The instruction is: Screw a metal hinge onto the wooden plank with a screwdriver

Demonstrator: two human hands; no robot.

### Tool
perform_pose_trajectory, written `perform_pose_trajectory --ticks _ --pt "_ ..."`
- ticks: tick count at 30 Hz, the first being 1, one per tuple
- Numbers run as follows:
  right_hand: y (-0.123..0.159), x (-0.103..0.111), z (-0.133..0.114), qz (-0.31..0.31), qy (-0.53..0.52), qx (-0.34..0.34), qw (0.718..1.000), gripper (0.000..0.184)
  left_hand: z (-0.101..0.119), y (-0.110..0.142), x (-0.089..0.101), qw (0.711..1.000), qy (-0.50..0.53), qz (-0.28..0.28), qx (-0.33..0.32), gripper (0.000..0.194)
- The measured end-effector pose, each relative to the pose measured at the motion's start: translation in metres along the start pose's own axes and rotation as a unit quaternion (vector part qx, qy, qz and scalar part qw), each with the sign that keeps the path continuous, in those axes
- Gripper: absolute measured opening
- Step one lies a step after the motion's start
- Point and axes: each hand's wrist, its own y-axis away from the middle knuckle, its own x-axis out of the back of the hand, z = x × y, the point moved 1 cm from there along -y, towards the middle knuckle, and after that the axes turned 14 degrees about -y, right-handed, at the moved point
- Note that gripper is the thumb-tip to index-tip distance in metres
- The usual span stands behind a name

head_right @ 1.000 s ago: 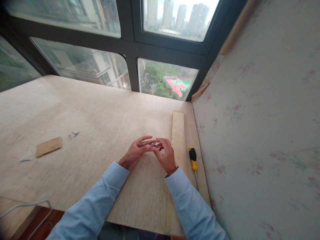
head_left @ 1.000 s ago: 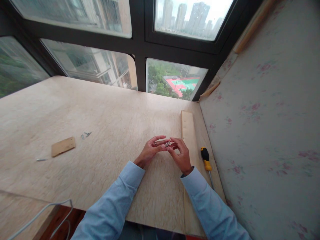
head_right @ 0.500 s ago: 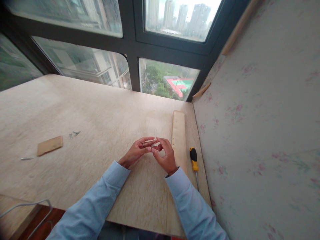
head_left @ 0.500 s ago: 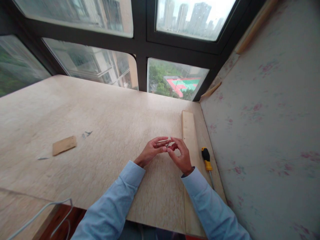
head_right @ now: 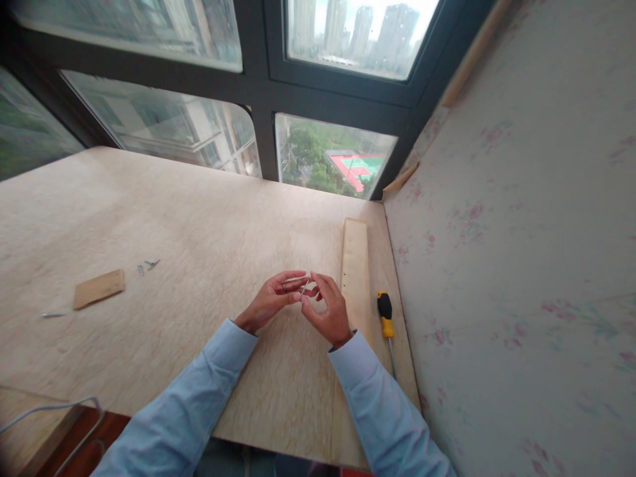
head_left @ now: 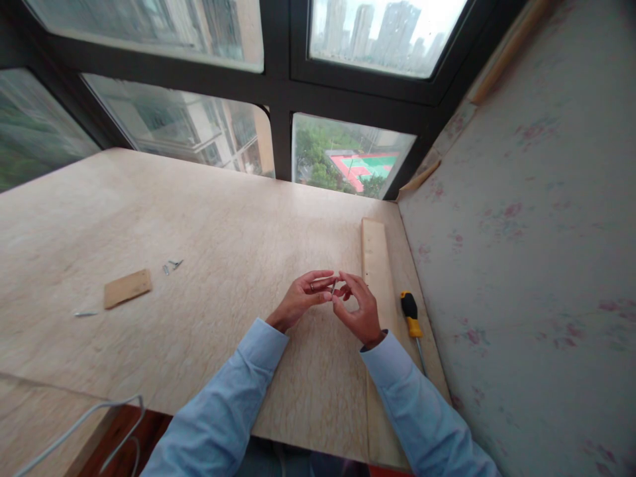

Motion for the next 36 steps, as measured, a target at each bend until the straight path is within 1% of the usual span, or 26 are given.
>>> perform_pose_trajectory --ticks 5,11,18,23,28,32,36 --pt "0.0009 -0.0019 0.0009 -0.003 -0.003 0.014 1.000 0.058 -0.0003 -0.0001 -0.0009 1.000 0.009 -0.013 -0.002 0.052" --pt "0.0034 -0.0020 0.0049 -0.024 0.028 0.024 0.999 0.061 0.0021 0.0006 -0.0034 1.000 0.009 0.015 0.013 0.052" --pt "0.0033 -0.0018 0.0046 -0.040 0.064 0.045 0.996 0.062 0.0013 0.0008 -0.0020 0.999 0.008 0.019 0.026 0.056" --pt "0.0036 -0.0015 0.0040 -0.044 0.065 0.043 0.996 0.064 0.0036 0.0020 -0.0010 0.999 0.006 0.019 0.043 0.058" --pt "0.0028 -0.0011 0.0022 -0.043 0.051 0.043 0.997 0.065 0.0049 0.0024 0.0002 0.999 0.016 0.017 0.047 0.060" --pt "0.0010 -0.0016 -0.0001 -0.054 0.030 0.042 0.997 0.065 0.0060 0.0025 0.0000 0.998 0.015 0.022 0.054 0.060" --pt "0.0005 -0.0020 -0.0004 -0.075 0.025 0.036 0.996 0.065 0.0053 0.0020 0.0010 0.998 -0.010 0.031 0.061 0.062"
